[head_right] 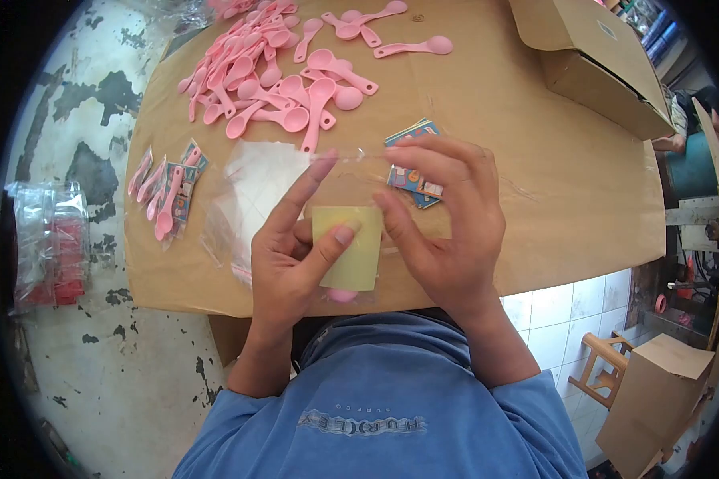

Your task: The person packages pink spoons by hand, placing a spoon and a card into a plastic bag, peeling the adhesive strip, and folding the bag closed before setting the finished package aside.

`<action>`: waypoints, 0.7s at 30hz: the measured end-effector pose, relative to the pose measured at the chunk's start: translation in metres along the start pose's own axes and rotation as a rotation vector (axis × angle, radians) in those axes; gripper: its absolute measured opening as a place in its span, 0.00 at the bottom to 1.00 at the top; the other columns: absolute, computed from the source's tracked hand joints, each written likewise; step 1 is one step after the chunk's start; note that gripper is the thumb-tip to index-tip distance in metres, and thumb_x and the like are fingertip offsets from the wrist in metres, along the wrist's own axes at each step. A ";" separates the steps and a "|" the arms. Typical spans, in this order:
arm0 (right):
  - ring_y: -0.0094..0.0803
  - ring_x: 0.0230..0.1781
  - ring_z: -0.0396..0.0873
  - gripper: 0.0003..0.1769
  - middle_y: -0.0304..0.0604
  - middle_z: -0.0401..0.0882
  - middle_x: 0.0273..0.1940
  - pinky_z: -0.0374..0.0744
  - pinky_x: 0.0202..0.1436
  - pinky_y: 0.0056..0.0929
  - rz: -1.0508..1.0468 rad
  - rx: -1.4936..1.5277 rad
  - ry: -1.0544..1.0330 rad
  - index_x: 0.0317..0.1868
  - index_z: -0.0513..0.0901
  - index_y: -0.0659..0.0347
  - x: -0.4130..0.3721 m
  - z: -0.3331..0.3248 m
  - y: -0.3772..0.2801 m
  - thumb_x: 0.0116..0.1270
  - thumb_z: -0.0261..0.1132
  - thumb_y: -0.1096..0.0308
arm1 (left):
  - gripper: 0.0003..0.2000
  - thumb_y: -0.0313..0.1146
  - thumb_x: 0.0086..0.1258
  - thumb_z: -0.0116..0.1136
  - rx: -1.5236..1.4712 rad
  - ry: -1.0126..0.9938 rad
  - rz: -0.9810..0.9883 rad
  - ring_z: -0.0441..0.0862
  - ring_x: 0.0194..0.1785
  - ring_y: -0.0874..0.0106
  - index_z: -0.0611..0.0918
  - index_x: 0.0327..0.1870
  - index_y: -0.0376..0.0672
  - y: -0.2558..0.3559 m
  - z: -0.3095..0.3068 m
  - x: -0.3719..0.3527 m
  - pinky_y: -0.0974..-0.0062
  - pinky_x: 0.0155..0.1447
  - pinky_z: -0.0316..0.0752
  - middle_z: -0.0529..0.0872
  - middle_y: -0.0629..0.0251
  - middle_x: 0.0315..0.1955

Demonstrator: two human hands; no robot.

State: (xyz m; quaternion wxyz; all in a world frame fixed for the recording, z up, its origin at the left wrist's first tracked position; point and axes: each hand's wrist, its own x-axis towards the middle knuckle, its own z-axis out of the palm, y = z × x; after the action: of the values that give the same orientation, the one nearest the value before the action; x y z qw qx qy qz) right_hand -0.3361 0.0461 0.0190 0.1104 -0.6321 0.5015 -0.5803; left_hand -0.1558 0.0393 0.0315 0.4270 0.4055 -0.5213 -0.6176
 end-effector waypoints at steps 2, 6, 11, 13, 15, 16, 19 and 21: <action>0.41 0.51 0.79 0.19 0.45 0.84 0.54 0.79 0.54 0.37 -0.109 -0.119 -0.005 0.52 0.88 0.59 0.006 -0.001 -0.003 0.59 0.77 0.76 | 0.31 0.27 0.76 0.63 0.089 -0.027 0.011 0.70 0.26 0.90 0.71 0.80 0.45 0.002 0.004 -0.002 0.89 0.30 0.64 0.79 0.79 0.23; 0.43 0.51 0.78 0.15 0.43 0.85 0.54 0.78 0.54 0.39 -0.200 -0.232 0.035 0.46 0.90 0.59 0.009 0.006 -0.003 0.57 0.76 0.77 | 0.34 0.26 0.73 0.66 0.292 -0.100 0.024 0.59 0.23 0.90 0.69 0.80 0.42 -0.001 -0.002 -0.003 0.88 0.30 0.53 0.65 0.85 0.19; 0.42 0.48 0.80 0.15 0.41 0.87 0.47 0.78 0.52 0.38 -0.263 -0.275 0.054 0.44 0.89 0.60 0.005 0.009 0.003 0.54 0.76 0.78 | 0.35 0.25 0.70 0.68 0.396 -0.100 0.091 0.53 0.24 0.89 0.70 0.80 0.41 -0.004 0.002 -0.006 0.86 0.29 0.47 0.60 0.86 0.20; 0.41 0.46 0.81 0.14 0.40 0.87 0.44 0.79 0.52 0.37 -0.264 -0.305 0.048 0.42 0.89 0.61 0.006 0.009 0.002 0.53 0.75 0.79 | 0.35 0.25 0.70 0.68 0.395 -0.099 0.100 0.52 0.24 0.89 0.70 0.79 0.41 -0.006 0.002 -0.006 0.85 0.30 0.45 0.58 0.86 0.20; 0.43 0.46 0.81 0.14 0.42 0.87 0.45 0.79 0.50 0.37 -0.264 -0.319 0.030 0.41 0.88 0.61 0.007 0.007 0.002 0.52 0.74 0.79 | 0.35 0.25 0.70 0.68 0.390 -0.115 0.076 0.51 0.25 0.88 0.71 0.79 0.41 -0.004 0.002 -0.008 0.84 0.30 0.44 0.57 0.86 0.21; 0.44 0.46 0.82 0.14 0.42 0.87 0.45 0.80 0.49 0.37 -0.266 -0.327 0.022 0.41 0.88 0.61 0.008 0.006 0.002 0.52 0.74 0.80 | 0.35 0.25 0.69 0.68 0.386 -0.124 0.067 0.50 0.25 0.88 0.71 0.79 0.41 -0.003 0.001 -0.009 0.84 0.31 0.43 0.56 0.86 0.21; 0.42 0.47 0.84 0.11 0.47 0.86 0.47 0.83 0.50 0.36 -0.134 -0.162 0.054 0.42 0.86 0.64 0.005 0.003 0.005 0.58 0.74 0.79 | 0.33 0.24 0.72 0.66 0.419 -0.211 0.068 0.61 0.26 0.91 0.70 0.79 0.39 0.004 -0.003 -0.006 0.88 0.31 0.51 0.70 0.83 0.21; 0.38 0.48 0.85 0.08 0.50 0.86 0.48 0.85 0.52 0.35 0.107 0.131 0.170 0.45 0.84 0.66 0.004 0.001 0.008 0.66 0.70 0.78 | 0.33 0.24 0.74 0.64 0.382 -0.274 0.066 0.74 0.31 0.89 0.68 0.79 0.37 -0.001 -0.008 -0.007 0.90 0.34 0.63 0.83 0.72 0.29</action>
State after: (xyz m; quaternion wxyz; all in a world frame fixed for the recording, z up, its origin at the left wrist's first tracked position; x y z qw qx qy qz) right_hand -0.3397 0.0385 0.0155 0.1393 -0.5443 0.5028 -0.6569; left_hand -0.1462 0.0436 0.0299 0.2876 0.3740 -0.6947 -0.5429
